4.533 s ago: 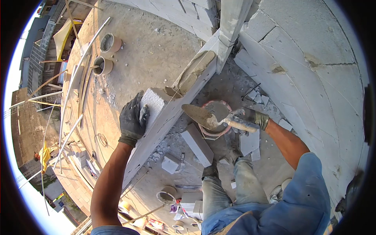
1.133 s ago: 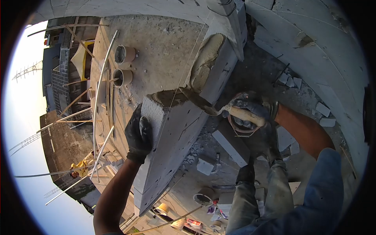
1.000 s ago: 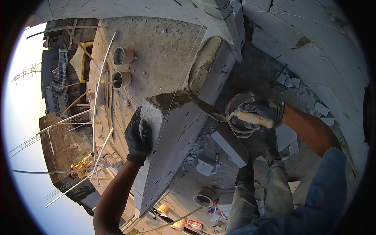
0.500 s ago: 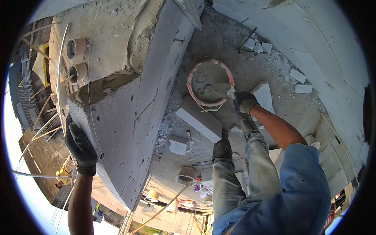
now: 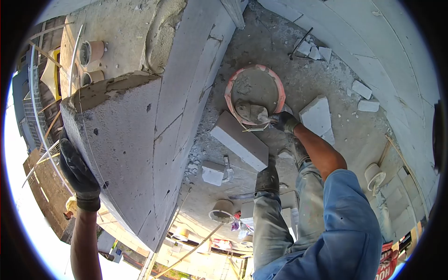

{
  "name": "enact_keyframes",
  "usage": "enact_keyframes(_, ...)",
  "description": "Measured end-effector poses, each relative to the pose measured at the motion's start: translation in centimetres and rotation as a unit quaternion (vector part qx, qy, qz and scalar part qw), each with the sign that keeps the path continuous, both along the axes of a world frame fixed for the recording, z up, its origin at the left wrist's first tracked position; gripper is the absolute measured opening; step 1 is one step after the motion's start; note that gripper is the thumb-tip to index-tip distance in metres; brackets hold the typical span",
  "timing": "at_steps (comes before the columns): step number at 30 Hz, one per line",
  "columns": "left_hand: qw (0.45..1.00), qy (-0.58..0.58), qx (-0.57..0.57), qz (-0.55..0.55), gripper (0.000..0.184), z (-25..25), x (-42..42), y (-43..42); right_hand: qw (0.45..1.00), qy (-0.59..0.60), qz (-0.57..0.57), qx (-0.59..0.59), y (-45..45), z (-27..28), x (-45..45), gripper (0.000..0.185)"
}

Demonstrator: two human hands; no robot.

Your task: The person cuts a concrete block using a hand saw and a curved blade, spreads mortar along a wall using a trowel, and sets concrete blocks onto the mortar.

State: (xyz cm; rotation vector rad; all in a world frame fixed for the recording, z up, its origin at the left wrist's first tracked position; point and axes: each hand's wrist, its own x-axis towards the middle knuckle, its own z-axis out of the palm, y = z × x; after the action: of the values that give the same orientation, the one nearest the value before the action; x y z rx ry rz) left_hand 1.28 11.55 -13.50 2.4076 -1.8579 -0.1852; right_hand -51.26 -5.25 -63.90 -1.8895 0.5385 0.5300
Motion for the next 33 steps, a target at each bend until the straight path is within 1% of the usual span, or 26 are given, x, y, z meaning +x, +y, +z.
enact_keyframes(1,1.0,-0.002,0.001,0.001,0.057,0.0,-0.3,-0.3,1.0,-0.002,0.001,0.001,0.0,0.6,-0.6,0.036)
enact_keyframes(2,0.98,-0.171,-0.003,-0.1,0.055,-0.1,-0.7,-1.0,0.999,0.004,-0.038,0.006,-0.1,1.2,-1.3,0.037)
enact_keyframes(3,0.956,-0.252,-0.001,-0.152,0.055,-0.2,-1.0,-1.2,0.997,0.01,-0.078,0.01,-0.1,1.7,-2.1,0.04)
enact_keyframes(4,0.921,-0.333,-0.007,-0.2,0.055,-0.3,-1.3,-1.4,0.997,0.009,-0.079,0.011,0.3,1.9,-3.0,0.04)
enact_keyframes(5,0.93,-0.318,0.0,-0.183,0.055,-0.4,-1.5,-1.4,0.993,-0.023,-0.112,0.016,0.4,2.2,-3.6,0.041)
enact_keyframes(6,0.988,-0.142,0.006,-0.056,0.055,-0.4,-1.2,-0.9,0.987,-0.059,-0.147,0.019,0.3,2.6,-3.8,0.043)
enact_keyframes(7,0.996,0.027,-0.034,0.08,0.056,-0.4,-0.9,-0.4,0.987,-0.048,-0.153,0.035,-0.2,3.7,-3.9,0.043)
enact_keyframes(8,0.986,0.073,-0.09,0.123,0.052,-1.4,-0.8,0.4,0.986,-0.039,-0.159,0.046,-0.8,4.9,-4.1,0.043)
enact_keyframes(10,0.985,0.068,-0.045,0.152,0.048,0.0,-4.2,-4.3,0.982,-0.137,-0.126,-0.018,-1.1,7.3,-4.0,0.04)
enact_keyframes(12,0.976,0.065,-0.033,0.207,0.052,0.1,-5.3,-5.5,0.971,-0.181,-0.156,0.012,-1.7,9.9,-4.3,0.037)
enact_keyframes(13,0.969,0.116,-0.017,0.217,0.052,0.5,-5.3,-5.7,0.97,-0.185,-0.155,0.0,-2.6,12.2,-4.2,0.037)
enact_keyframes(15,0.979,0.081,-0.043,0.185,0.049,0.2,-5.2,-6.2,0.975,-0.104,-0.193,0.017,-5.8,19.3,-2.8,0.035)
enact_keyframes(16,0.983,0.065,-0.06,0.164,0.047,0.3,-5.5,-6.6,0.977,-0.107,-0.186,0.005,-7.7,21.8,-2.2,0.035)
enact_keyframes(18,0.983,0.054,-0.049,0.169,0.042,0.9,-6.1,-7.2,0.962,-0.101,-0.25,0.049,-11.6,25.7,-1.2,0.034)
enact_keyframes(19,0.986,0.042,-0.05,0.153,0.042,0.9,-5.9,-7.1,0.96,-0.129,-0.248,-0.016,-13.7,26.4,-1.1,0.033)
enact_keyframes(20,0.988,0.03,-0.051,0.139,0.041,1.0,-5.9,-7.0,0.956,-0.115,-0.269,0.001,-16.6,30.5,0.7,0.033)
enact_keyframes(21,0.985,0.036,-0.064,0.155,0.041,1.2,-5.9,-7.0,0.951,-0.138,-0.274,-0.043,-19.1,33.2,2.2,0.032)
enact_keyframes(22,0.987,0.039,-0.061,0.142,0.041,1.4,-5.9,-7.2,0.943,-0.162,-0.277,-0.086,-21.5,35.4,3.6,0.032)
enact_keyframes(23,0.989,0.042,-0.058,0.129,0.042,1.6,-5.9,-7.3,0.942,-0.15,-0.275,-0.119,-23.9,37.2,5.0,0.033)
enact_keyframes(24,0.985,0.05,-0.069,0.148,0.042,1.9,-6.1,-7.4,0.941,-0.138,-0.27,-0.151,-26.2,38.9,6.5,0.035)
enact_keyframes(25,0.986,0.046,-0.048,0.152,0.042,2.5,-6.3,-7.6,0.93,-0.158,-0.257,-0.209,-28.1,40.3,8.4,0.034)
enact_keyframes(27,0.986,0.043,-0.019,0.163,0.046,3.1,-6.3,-7.9,0.901,-0.199,-0.205,-0.326,-31.3,41.9,12.4,0.037)
enact_keyframes(28,0.981,0.051,-0.031,0.184,0.046,3.2,-6.3,-7.9,0.903,-0.202,-0.181,-0.334,-32.7,41.9,14.5,0.037)
enact_keyframes(30,0.986,0.032,-0.049,0.157,0.04,3.4,-6.3,-7.7,0.864,-0.244,-0.128,-0.421,-34.8,41.1,18.2,0.041)
enact_keyframes(32,0.984,0.034,-0.039,0.173,0.043,3.3,-6.0,-7.3,0.854,-0.242,-0.08,-0.453,-36.0,39.8,20.5,0.045)
enact_keyframes(33,0.983,0.043,-0.033,0.177,0.043,3.5,-6.0,-7.4,0.833,-0.228,-0.055,-0.501,-36.3,39.2,21.3,0.046)
